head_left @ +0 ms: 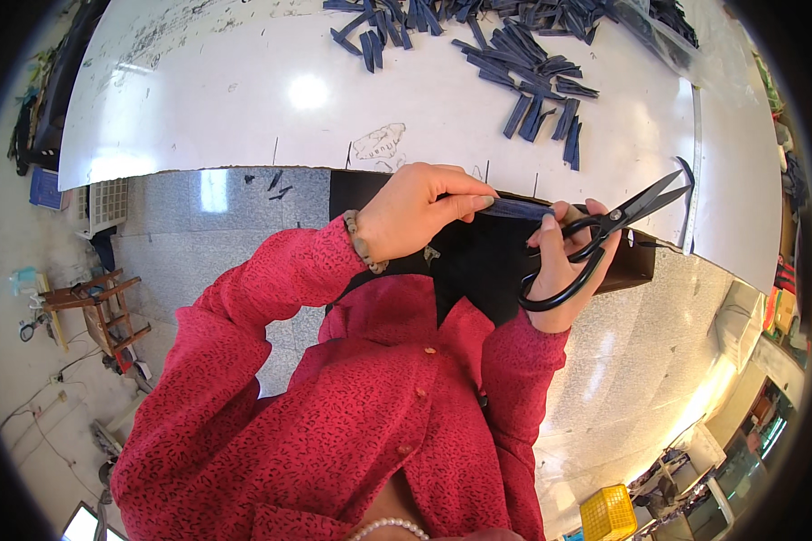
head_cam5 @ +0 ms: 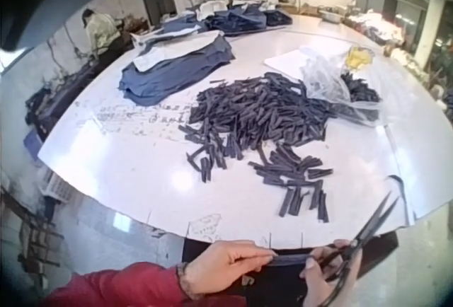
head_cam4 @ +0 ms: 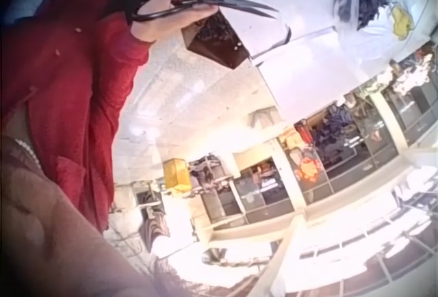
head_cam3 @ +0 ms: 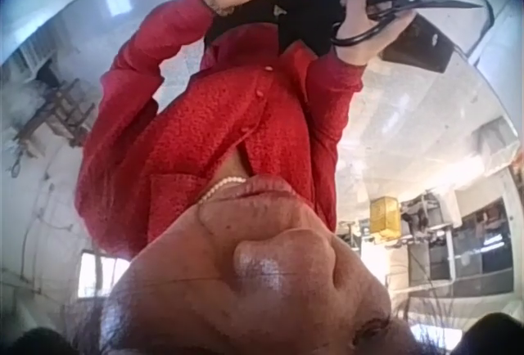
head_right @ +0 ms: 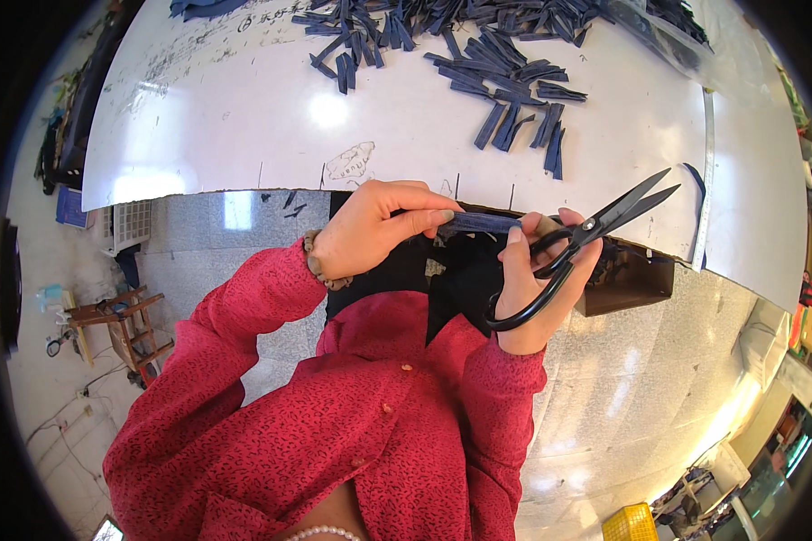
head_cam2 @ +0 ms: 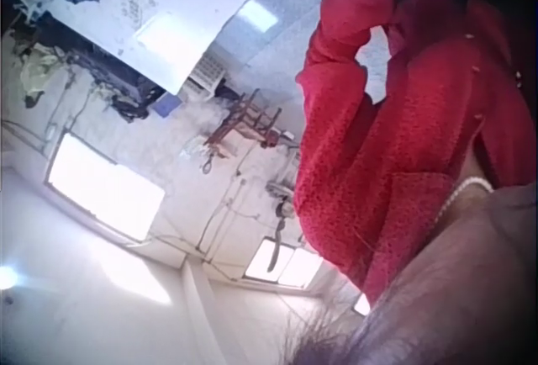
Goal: Use scissors to cut thin blue fabric strips into smaller pieces on a workshop table.
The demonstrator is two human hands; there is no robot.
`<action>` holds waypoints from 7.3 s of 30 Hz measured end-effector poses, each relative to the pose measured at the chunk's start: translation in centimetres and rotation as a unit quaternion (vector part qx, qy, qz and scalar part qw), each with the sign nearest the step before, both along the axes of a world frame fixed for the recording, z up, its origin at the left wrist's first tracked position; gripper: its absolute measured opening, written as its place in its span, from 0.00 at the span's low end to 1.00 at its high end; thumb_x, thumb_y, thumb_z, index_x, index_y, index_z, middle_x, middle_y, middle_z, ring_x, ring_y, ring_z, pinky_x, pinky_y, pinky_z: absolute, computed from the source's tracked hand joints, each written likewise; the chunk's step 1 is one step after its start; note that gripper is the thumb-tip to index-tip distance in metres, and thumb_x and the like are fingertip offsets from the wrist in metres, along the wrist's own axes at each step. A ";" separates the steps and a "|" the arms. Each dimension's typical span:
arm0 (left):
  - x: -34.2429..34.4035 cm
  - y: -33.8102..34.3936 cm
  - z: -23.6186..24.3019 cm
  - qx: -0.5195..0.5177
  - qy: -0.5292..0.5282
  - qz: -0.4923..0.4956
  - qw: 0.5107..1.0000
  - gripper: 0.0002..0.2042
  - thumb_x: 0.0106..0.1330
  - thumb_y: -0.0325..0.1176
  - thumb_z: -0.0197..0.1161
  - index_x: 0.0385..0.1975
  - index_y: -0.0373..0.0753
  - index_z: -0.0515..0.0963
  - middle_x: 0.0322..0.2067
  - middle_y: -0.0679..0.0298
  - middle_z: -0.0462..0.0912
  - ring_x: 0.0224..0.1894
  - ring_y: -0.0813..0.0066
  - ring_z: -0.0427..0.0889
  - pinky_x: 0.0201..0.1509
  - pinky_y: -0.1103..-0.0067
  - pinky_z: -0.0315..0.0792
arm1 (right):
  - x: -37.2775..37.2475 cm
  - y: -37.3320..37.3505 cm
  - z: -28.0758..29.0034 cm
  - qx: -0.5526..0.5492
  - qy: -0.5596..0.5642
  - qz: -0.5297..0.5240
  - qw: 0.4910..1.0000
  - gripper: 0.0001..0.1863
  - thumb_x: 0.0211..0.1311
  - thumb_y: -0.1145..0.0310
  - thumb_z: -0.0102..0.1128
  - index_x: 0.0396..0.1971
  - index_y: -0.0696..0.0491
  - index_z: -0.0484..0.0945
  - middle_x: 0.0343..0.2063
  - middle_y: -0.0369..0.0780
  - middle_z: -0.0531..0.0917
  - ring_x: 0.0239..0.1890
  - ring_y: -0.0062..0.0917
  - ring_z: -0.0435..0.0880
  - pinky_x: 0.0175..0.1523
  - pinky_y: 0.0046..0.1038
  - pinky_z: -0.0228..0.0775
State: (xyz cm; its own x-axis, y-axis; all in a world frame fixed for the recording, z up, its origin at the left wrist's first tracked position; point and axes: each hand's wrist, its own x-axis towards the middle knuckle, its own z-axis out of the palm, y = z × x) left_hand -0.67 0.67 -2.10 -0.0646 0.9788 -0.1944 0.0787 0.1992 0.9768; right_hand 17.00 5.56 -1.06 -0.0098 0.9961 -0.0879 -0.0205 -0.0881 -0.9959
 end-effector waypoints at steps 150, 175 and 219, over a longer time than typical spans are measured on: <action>0.8 4.1 1.6 0.000 0.116 -0.160 0.980 0.09 0.58 0.35 0.62 0.31 0.36 0.79 0.26 0.60 0.83 0.26 0.69 0.82 0.35 0.76 0.74 | 5.2 -1.8 0.4 -0.172 0.075 0.233 0.954 0.31 0.65 0.40 0.46 0.45 0.58 0.67 0.15 0.38 0.74 0.11 0.14 0.65 0.17 0.15 0.55; 3.5 0.5 0.8 0.033 -0.078 -0.068 0.994 0.12 0.64 0.25 0.58 0.46 0.37 0.80 0.28 0.66 0.79 0.32 0.83 0.76 0.38 0.85 0.71 | 2.8 -1.6 -1.2 -0.086 0.156 0.116 0.977 0.26 0.55 0.83 0.60 0.52 0.57 0.61 0.35 0.44 0.78 0.36 0.25 0.81 0.37 0.24 0.77; 1.3 0.1 1.9 -0.042 0.047 -0.088 0.994 0.06 0.61 0.29 0.63 0.34 0.33 0.79 0.26 0.66 0.80 0.26 0.83 0.75 0.31 0.84 0.69 | 4.4 -1.3 -0.6 0.008 0.066 0.067 0.995 0.23 0.58 0.83 0.53 0.51 0.56 0.58 0.39 0.50 0.80 0.34 0.28 0.83 0.36 0.21 0.74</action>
State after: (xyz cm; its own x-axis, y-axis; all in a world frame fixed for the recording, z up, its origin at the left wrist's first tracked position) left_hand 0.61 0.76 -0.22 0.0851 0.9569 -0.2778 0.2103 0.2553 0.9437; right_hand 21.44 4.25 -1.62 -0.1540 0.9862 -0.0612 -0.1411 -0.0833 -0.9865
